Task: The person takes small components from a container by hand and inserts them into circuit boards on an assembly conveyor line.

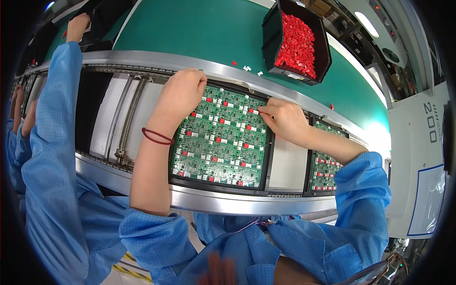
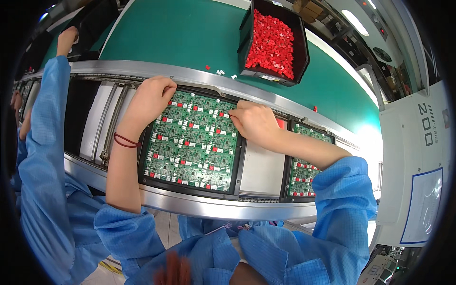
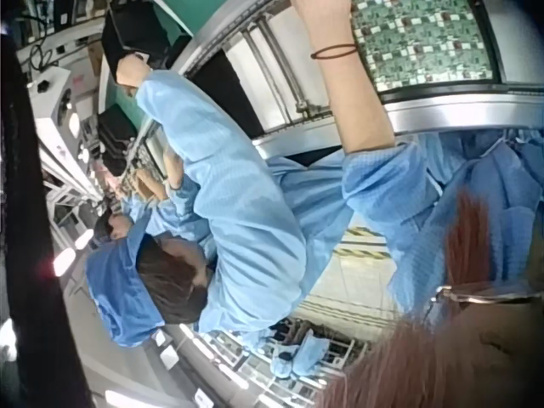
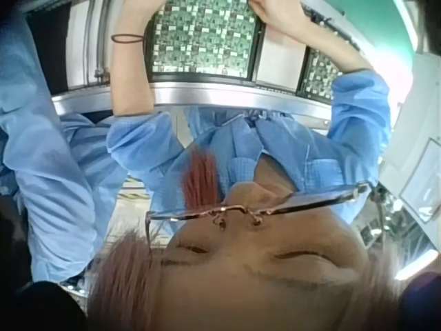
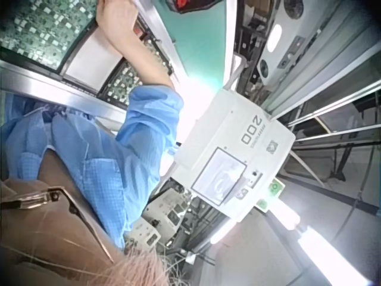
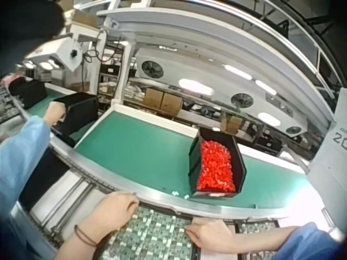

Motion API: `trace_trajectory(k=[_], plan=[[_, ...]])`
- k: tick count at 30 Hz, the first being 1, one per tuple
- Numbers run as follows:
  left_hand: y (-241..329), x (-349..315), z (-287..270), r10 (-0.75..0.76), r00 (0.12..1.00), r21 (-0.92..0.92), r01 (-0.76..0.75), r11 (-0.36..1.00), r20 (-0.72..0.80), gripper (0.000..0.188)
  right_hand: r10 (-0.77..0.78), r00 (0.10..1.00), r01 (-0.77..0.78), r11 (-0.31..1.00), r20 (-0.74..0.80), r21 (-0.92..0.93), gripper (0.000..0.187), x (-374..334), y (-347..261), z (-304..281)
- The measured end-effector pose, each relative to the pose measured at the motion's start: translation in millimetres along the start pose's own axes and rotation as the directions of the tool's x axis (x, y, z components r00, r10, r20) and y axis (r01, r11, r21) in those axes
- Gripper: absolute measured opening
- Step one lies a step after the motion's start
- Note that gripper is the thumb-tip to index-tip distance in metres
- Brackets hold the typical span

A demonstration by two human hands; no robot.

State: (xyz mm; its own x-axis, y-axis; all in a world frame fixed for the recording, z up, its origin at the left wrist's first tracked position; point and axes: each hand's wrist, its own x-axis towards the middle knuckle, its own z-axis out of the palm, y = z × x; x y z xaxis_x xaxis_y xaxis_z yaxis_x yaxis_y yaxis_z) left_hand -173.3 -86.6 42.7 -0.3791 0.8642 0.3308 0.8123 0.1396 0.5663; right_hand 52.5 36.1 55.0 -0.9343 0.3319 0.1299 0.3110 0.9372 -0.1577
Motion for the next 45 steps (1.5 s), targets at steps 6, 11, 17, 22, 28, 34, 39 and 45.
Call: trace_trajectory(k=[6, 11, 17, 22, 28, 34, 39, 45], plan=[[-15, -14, -13, -0.008, 0.999, -0.017, 0.007, 1.0, -0.033, 0.012, -0.179, 0.977, 0.161, 0.975, -0.113, -0.151, 0.012, 7, -18, 11], [-24, -8, -9, 0.043, 0.998, 0.003, -0.043, 0.999, -0.042, 0.013, -0.045, 0.991, 0.025, 0.986, -0.122, -0.163, 0.01, 8, -21, 18], [-36, -18, -15, 0.041, 0.997, -0.011, -0.042, 0.999, -0.061, 0.013, -0.005, 0.992, -0.014, 0.988, -0.122, -0.154, 0.01, 12, -35, 30], [-40, -14, -15, 0.056, 0.996, -0.021, -0.057, 0.998, -0.065, 0.013, 0.0, 0.994, -0.013, 0.992, -0.109, -0.122, 0.01, 12, -32, 31], [-35, -7, -23, 0.053, 0.997, -0.028, -0.055, 0.998, -0.055, 0.013, -0.072, 0.988, 0.058, 0.993, -0.139, -0.103, 0.016, 12, -26, 10], [-7, 0, -47, 0.01, 0.998, -0.082, -0.015, 0.997, -0.064, 0.012, 0.019, 0.908, -0.07, 0.992, -0.419, -0.107, 0.02, 74, 21, -84], [12, 8, -52, 0.011, 1.0, -0.072, -0.012, 0.997, -0.017, 0.011, 0.062, 0.99, -0.084, 0.981, -0.126, -0.174, 0.044, 96, 74, -88], [13, 18, -55, 0.028, 0.999, -0.043, -0.029, 0.999, -0.029, 0.01, 0.033, 0.993, -0.067, 0.943, -0.109, -0.326, 0.035, 116, 68, -94]])
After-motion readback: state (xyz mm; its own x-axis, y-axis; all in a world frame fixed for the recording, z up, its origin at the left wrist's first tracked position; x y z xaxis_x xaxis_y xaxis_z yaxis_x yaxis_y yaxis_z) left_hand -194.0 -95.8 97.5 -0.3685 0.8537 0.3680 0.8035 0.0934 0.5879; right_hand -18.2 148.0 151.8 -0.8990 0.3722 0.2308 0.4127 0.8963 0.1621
